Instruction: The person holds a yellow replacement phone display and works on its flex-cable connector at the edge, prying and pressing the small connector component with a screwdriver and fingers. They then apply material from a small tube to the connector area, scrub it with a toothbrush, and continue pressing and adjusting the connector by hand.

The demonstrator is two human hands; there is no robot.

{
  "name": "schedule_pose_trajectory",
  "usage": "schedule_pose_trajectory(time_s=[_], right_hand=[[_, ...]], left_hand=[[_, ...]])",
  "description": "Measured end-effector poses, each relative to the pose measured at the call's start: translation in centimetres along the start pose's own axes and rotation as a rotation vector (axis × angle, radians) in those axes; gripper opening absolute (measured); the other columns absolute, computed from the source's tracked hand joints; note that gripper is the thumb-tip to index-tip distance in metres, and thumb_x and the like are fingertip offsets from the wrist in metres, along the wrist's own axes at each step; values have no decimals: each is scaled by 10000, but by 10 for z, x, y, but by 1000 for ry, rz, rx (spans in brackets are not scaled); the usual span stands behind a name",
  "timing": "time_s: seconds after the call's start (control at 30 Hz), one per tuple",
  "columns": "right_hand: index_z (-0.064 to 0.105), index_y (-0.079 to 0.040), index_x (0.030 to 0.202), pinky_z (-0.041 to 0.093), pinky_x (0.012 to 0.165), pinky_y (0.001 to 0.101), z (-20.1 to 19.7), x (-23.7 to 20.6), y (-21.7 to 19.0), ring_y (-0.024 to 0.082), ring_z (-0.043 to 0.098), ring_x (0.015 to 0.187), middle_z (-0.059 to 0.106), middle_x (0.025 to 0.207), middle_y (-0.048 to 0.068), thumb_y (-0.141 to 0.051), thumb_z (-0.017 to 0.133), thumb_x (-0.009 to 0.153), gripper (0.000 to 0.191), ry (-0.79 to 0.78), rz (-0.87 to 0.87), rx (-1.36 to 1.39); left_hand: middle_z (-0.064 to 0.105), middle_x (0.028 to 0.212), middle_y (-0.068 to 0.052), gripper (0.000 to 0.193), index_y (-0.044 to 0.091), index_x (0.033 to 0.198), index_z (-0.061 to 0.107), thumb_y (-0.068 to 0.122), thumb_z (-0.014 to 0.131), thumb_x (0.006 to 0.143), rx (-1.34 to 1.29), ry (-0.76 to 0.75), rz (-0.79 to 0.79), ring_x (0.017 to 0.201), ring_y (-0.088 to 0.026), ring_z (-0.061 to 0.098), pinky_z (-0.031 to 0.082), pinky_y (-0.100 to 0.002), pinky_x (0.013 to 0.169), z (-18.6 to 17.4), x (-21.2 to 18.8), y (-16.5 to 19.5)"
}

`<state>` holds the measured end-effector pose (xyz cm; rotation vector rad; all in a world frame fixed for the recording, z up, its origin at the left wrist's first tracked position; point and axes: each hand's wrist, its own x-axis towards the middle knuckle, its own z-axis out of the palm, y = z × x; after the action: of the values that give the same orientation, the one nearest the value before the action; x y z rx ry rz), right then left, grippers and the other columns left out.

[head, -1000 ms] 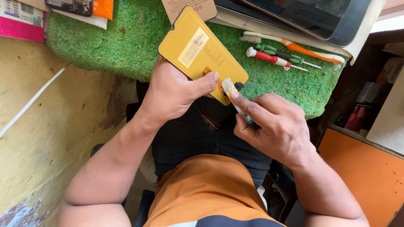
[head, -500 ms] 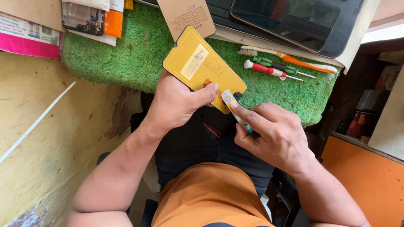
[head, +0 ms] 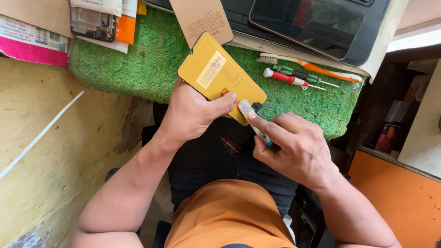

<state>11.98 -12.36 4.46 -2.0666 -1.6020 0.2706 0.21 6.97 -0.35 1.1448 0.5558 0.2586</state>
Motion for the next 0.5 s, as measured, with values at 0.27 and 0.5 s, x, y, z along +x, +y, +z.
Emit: schedule_pose_trajectory(time_s=[0.27,0.5], right_hand=[[732,-113,1219,525,596,379,2,2,0,245,603,655,608,764,64,-86,796,763,462,30,-13,24],[736,-111,1200,528,592,374,4,1,1,242,602,649,604,755,59,-77,794,763,443,46,-11,31]], left_hand=[[723,989,-75,259,-30,1114,650,1,745,875,-4,-6,3,851,-130,733,668,-301,712,0,1,-1],[718,1000,-78,261,-34,1124,648,-22,735,879,-53,-13,35,864,-140,733,661,-304,729,1,1,-5]])
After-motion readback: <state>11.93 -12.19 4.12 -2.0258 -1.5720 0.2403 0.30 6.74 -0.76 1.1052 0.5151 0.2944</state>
